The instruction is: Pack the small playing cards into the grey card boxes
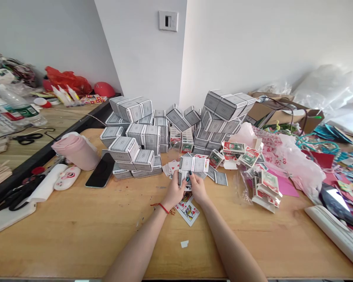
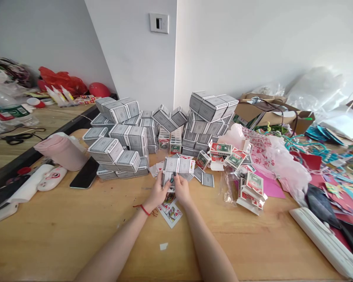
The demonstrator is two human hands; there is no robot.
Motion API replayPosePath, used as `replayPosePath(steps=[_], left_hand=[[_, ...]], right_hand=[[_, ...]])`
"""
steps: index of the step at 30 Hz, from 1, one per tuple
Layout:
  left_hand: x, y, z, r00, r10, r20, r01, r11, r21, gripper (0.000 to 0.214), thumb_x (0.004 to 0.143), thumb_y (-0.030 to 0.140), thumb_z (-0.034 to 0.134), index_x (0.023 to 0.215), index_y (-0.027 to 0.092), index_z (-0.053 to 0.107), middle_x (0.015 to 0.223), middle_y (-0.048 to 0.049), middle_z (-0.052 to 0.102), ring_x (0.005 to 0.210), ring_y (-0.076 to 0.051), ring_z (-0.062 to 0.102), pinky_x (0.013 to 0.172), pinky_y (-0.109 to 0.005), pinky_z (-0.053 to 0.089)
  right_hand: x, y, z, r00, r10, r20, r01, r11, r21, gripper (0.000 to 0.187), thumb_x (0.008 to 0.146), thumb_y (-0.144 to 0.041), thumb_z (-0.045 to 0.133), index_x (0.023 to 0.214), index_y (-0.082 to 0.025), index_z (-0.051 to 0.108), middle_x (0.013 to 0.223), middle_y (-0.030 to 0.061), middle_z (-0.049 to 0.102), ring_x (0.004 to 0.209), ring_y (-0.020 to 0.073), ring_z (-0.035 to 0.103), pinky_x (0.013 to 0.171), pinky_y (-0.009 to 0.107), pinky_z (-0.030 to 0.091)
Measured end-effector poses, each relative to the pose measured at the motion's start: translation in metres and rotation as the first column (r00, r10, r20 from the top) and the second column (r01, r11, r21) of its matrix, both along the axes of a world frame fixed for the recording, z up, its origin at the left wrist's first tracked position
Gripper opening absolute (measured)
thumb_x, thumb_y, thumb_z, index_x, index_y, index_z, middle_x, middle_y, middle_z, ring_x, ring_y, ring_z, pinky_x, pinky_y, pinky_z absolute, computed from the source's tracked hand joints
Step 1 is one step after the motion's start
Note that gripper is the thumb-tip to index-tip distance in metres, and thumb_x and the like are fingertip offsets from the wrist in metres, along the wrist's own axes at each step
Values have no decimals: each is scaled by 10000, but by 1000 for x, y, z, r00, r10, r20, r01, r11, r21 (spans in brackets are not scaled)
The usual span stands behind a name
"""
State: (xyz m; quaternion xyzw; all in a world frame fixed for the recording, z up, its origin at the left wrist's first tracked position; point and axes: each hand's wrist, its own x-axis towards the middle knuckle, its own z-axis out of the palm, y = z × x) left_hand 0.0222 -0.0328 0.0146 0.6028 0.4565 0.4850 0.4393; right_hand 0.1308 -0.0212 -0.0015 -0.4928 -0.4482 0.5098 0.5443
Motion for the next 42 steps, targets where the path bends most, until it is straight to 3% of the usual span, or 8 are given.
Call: replayPosePath(steps=[6,12,17,28,31,35,39,42], left_hand=[[3,1,0,999,35,-3,-35,999,21,251,824,252,417,1065,181,416,1062,-94,554,996,-188,524,862,-333,400],[-2,9,-6,993,119,-7,-118,991,59,291,834,281,405,1107,182,389,1128,-102,510,1060,-180,481,897,-321,376],[-6,13,-7,994,85,-68,-80,994,68,244,851,298,364,1052,180,435,1058,-88,545,985,-169,516,860,-311,394],[-12,18,-5,993,109,-42,-108,994,35,300,830,287,403,1097,191,502,1074,-70,592,966,-175,554,844,-308,422],[-12,17,-4,992,100,-75,-99,995,22,290,823,305,413,1058,177,527,989,-68,622,875,-171,580,786,-301,444],[-11,14,1,995,75,-68,-75,997,-3,278,803,316,449,1022,167,533,905,-58,631,777,-158,586,698,-271,463],[-11,11,1,999,-7,46,12,994,-110,381,769,326,505,1115,182,436,760,-14,619,513,-106,549,477,-222,449],[-10,9,-4,994,-63,89,79,978,-194,287,768,367,497,970,162,485,568,27,552,375,-94,491,367,-208,403]], right_hand=[[-2,1,2,979,-105,172,95,994,62,414,749,-528,444,522,-182,416,486,-31,395,482,105,333,466,225,290],[1,0,7,981,75,182,-96,989,111,337,754,-467,481,607,-166,516,581,-13,477,581,130,420,551,228,344],[6,-1,5,979,26,201,-52,991,125,312,751,-434,499,600,-163,532,599,-2,495,604,141,438,586,246,368],[-1,-9,14,991,82,105,-94,989,111,278,671,-320,596,907,-178,556,675,0,556,547,121,457,497,223,390],[4,-10,14,991,132,14,-133,989,70,155,723,-294,489,809,-177,546,648,-5,551,516,118,464,468,222,391],[9,-7,8,998,50,-42,-50,999,5,214,764,-357,444,648,-182,485,513,-30,468,433,110,417,418,227,365],[10,-6,7,998,-16,58,14,999,36,274,744,-437,507,631,-191,459,467,-47,441,405,103,386,398,219,325],[12,-5,9,988,-65,139,52,994,95,303,740,-446,523,594,-189,457,446,-51,421,400,96,370,400,216,302]])
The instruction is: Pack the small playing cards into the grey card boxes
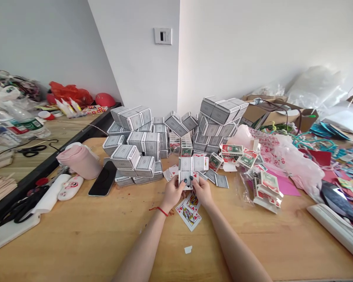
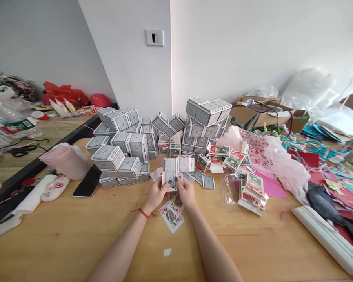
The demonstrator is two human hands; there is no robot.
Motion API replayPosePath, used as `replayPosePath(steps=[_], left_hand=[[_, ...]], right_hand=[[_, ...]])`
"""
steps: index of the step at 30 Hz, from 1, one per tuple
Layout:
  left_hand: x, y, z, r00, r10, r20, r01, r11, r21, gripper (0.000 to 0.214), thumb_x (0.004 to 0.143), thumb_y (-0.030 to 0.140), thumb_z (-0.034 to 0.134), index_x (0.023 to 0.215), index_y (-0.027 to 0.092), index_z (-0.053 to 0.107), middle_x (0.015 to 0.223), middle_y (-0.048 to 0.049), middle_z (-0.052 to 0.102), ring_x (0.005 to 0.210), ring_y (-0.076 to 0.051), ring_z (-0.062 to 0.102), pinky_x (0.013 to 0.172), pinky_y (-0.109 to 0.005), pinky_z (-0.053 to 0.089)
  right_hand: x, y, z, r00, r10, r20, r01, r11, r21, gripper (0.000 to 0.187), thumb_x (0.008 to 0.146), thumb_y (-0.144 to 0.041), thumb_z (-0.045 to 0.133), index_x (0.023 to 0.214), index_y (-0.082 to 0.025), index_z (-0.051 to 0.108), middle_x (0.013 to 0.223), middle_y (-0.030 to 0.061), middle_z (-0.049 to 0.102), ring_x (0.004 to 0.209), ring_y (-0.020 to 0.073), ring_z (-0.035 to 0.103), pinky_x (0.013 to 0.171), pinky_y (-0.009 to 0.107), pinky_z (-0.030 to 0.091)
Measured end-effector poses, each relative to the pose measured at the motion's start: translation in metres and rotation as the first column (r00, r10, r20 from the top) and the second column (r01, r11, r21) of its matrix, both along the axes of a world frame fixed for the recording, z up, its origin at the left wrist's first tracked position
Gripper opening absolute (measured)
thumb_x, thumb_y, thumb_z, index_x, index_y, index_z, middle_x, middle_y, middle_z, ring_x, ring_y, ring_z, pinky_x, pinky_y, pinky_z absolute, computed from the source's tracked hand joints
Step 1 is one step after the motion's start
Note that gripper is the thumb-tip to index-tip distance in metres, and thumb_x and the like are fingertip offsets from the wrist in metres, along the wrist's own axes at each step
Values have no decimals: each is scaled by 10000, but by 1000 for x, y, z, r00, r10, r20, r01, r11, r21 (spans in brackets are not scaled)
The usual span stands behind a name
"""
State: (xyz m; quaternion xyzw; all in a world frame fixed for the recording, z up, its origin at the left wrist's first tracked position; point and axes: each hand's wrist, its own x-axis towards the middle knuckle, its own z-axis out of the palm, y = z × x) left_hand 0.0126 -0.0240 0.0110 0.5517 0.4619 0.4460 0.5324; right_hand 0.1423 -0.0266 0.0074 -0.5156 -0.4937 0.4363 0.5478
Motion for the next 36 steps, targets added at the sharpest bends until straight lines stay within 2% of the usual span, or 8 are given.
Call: replayPosePath(steps=[3,8,14,19,25,29,32,36], left_hand=[[-1,2,-3,998,45,40,-44,999,-29,279,767,412,485,889,161,493,509,34,523,363,-113,512,346,-214,411],[-11,11,1,938,303,169,-295,953,-70,343,734,449,519,923,167,472,511,34,548,369,-122,523,340,-224,427],[-17,13,7,891,327,315,-308,945,-112,325,699,440,567,842,158,496,543,30,560,385,-88,506,359,-196,419],[-15,10,10,874,231,428,-187,972,-143,329,699,399,580,906,156,498,654,5,608,423,-77,511,380,-191,420],[-19,7,16,839,55,541,0,995,-101,344,711,330,563,999,152,505,1134,-114,563,573,-81,563,545,-244,491],[-21,8,17,827,-66,558,79,997,2,453,720,231,526,1162,197,430,1292,-126,431,837,-170,602,680,-306,498],[-20,8,16,862,-95,498,59,994,88,645,734,173,479,1315,261,213,1284,-112,443,1035,-212,533,796,-368,467],[-16,6,11,987,-61,148,25,973,231,780,742,108,449,1363,251,2,1164,-93,545,1119,-190,470,937,-419,367]], right_hand=[[2,0,2,999,31,34,-31,999,7,299,750,-457,510,646,-177,527,432,-44,446,394,104,393,409,223,309],[9,3,0,993,-64,99,64,998,5,382,780,-493,437,857,-153,595,486,-18,514,419,125,443,427,236,342],[25,7,-1,815,-168,554,73,979,188,332,744,-465,522,908,-201,638,842,66,619,765,208,507,731,341,396],[36,0,4,644,115,757,-197,980,19,588,575,-494,679,1096,-241,575,1064,81,524,964,262,437,842,383,333],[35,-17,10,477,345,808,-283,931,-231,829,415,-378,782,1186,-325,482,1133,55,423,1016,285,367,847,398,289],[33,-19,14,488,350,800,-222,936,-274,736,444,-262,766,1131,-288,505,1050,55,448,1001,266,390,827,380,298],[35,-18,15,553,326,767,-206,945,-253,593,477,-211,729,1037,-225,535,974,52,478,931,230,448,773,333,342],[40,-14,12,662,322,677,-224,947,-231,351,544,-131,632,881,-189,551,754,-7,513,688,148,493,620,250,371]])
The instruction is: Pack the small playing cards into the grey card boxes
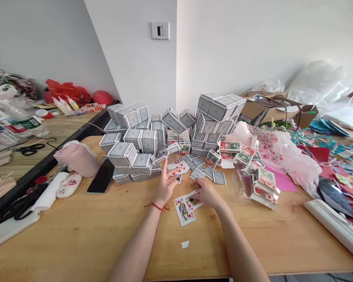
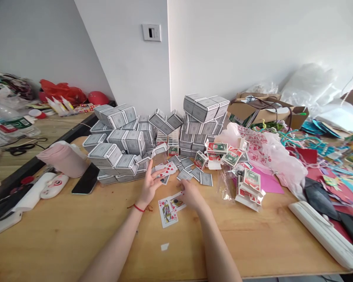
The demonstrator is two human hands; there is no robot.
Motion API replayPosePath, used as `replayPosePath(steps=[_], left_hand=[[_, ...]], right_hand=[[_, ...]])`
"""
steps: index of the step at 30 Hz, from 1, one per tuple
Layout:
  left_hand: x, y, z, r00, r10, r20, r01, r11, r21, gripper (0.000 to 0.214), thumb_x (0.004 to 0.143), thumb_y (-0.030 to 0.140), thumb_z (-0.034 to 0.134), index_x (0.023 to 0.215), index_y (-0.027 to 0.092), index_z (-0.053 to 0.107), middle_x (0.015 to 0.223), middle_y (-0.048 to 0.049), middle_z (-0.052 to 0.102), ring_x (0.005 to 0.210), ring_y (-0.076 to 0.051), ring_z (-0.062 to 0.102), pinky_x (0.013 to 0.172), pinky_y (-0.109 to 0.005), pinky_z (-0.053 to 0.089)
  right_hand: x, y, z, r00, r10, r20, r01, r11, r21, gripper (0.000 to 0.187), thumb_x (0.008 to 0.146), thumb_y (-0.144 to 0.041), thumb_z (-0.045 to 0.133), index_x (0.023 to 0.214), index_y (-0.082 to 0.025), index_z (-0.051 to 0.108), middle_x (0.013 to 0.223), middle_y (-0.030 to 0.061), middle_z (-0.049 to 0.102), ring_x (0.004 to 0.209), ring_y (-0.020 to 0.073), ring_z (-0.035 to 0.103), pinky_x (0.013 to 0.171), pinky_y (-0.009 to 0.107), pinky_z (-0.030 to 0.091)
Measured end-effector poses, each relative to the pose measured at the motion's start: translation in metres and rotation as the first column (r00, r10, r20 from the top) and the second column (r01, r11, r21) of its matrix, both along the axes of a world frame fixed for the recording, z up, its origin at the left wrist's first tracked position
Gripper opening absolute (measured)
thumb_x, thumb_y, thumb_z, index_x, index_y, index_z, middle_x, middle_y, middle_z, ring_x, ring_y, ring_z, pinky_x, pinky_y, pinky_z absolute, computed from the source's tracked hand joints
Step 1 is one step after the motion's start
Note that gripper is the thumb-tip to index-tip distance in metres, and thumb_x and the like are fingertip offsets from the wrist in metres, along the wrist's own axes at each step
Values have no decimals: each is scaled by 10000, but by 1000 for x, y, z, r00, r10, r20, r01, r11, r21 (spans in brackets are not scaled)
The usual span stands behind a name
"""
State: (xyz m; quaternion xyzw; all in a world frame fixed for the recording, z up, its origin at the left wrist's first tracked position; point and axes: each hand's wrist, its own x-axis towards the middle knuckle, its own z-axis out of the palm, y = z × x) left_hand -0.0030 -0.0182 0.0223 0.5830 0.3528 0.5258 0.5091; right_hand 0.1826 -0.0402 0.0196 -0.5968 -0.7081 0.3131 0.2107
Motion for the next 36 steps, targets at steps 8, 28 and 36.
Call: replayPosePath(steps=[8,28,36], left_hand=[[2,-1,-14,695,275,-664,-45,939,342,668,744,188,514,1338,221,209,1308,-99,398,1199,-243,359,981,-432,311],[6,0,-14,820,205,-535,52,903,426,220,770,154,483,932,220,617,984,-59,618,1052,-206,481,951,-444,356],[9,0,-19,782,132,-609,137,917,375,221,741,161,539,942,210,615,1087,-68,586,1099,-208,459,971,-439,339]], right_hand=[[3,7,-12,976,-78,-206,109,983,147,366,537,-149,629,896,-189,574,844,15,554,735,159,527,670,271,411],[26,26,-28,841,-375,-390,453,882,128,243,681,-415,514,634,-183,566,1052,99,579,832,207,567,698,315,427],[10,27,-31,726,-369,-581,363,922,-132,306,645,-482,576,657,-178,541,632,17,596,550,153,533,528,269,409]])
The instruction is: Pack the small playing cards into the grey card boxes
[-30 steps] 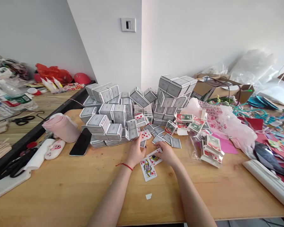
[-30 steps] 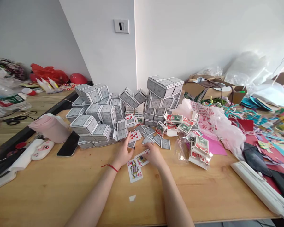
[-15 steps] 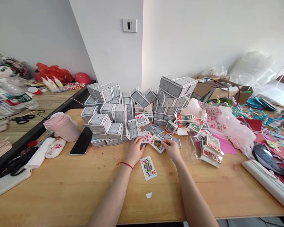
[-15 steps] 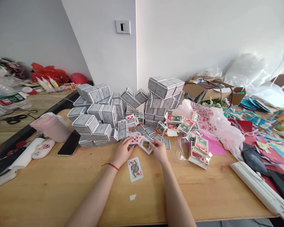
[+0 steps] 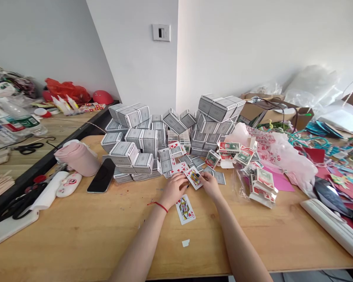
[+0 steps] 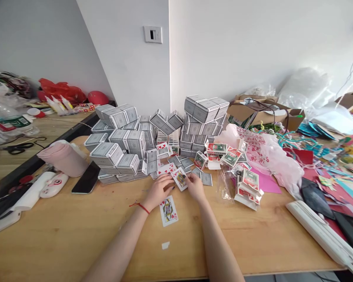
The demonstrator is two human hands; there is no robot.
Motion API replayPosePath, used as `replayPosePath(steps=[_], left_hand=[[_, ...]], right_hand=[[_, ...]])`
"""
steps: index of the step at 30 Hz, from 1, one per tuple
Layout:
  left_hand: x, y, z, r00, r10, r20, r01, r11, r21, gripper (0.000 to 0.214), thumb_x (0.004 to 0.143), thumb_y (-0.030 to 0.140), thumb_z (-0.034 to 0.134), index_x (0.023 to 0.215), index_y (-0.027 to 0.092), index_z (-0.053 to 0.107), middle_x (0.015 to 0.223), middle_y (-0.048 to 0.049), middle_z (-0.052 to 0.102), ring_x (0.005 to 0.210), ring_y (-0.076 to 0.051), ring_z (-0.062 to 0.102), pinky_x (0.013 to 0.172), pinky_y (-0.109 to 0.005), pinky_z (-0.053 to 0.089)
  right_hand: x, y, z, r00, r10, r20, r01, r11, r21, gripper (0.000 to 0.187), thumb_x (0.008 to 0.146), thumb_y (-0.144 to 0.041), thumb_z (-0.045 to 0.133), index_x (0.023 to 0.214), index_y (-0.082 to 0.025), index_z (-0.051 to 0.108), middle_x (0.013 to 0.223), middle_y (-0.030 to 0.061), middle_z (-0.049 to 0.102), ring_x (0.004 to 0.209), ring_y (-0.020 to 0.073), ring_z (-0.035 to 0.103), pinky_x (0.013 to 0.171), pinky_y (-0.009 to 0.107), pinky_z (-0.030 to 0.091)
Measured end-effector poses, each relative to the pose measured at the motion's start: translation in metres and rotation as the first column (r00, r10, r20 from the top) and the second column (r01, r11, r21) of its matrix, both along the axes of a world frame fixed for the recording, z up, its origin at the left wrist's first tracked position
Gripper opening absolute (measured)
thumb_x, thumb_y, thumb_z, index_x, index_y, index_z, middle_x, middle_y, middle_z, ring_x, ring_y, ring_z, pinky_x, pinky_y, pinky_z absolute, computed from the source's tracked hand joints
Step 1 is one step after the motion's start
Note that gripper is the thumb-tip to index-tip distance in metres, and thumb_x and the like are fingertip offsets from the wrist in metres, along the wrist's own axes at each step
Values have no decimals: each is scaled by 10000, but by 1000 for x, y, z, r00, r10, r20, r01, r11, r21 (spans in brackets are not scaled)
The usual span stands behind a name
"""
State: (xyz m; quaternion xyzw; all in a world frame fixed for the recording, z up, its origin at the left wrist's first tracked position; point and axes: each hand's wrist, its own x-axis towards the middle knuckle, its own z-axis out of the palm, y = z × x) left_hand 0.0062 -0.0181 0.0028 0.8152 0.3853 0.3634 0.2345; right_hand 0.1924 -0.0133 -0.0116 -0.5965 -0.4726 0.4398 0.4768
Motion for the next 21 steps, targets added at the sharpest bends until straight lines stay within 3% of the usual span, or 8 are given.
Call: replayPosePath(steps=[5,9,13,21], left_hand=[[0,0,4,1000,8,-14,-8,1000,1,236,724,137,550,941,213,601,1063,-68,581,1084,-222,463,954,-445,352],[0,2,2,999,41,-25,-41,999,-11,355,719,90,523,1049,215,559,1091,-84,566,1086,-226,467,938,-433,377],[-2,4,-4,995,87,-41,-86,996,31,392,720,54,487,1069,221,554,1154,-79,540,1163,-225,410,983,-453,337],[-2,3,-5,996,73,-57,-69,994,81,175,753,182,528,885,206,640,1160,-85,546,1226,-241,341,1014,-492,282]], right_hand=[[-3,-4,5,973,86,-215,-102,993,-63,338,603,-498,633,694,-181,559,600,-7,576,502,129,510,473,245,393],[-8,-6,7,942,162,-294,-200,974,-105,348,585,-485,661,740,-181,591,652,8,604,545,147,549,495,261,426],[-14,-8,9,944,159,-289,-198,974,-109,379,567,-511,664,746,-183,602,665,20,618,563,170,568,494,279,445],[-21,-7,5,931,138,-338,-174,981,-81,389,579,-512,652,774,-178,609,722,33,632,603,171,575,510,264,434]])
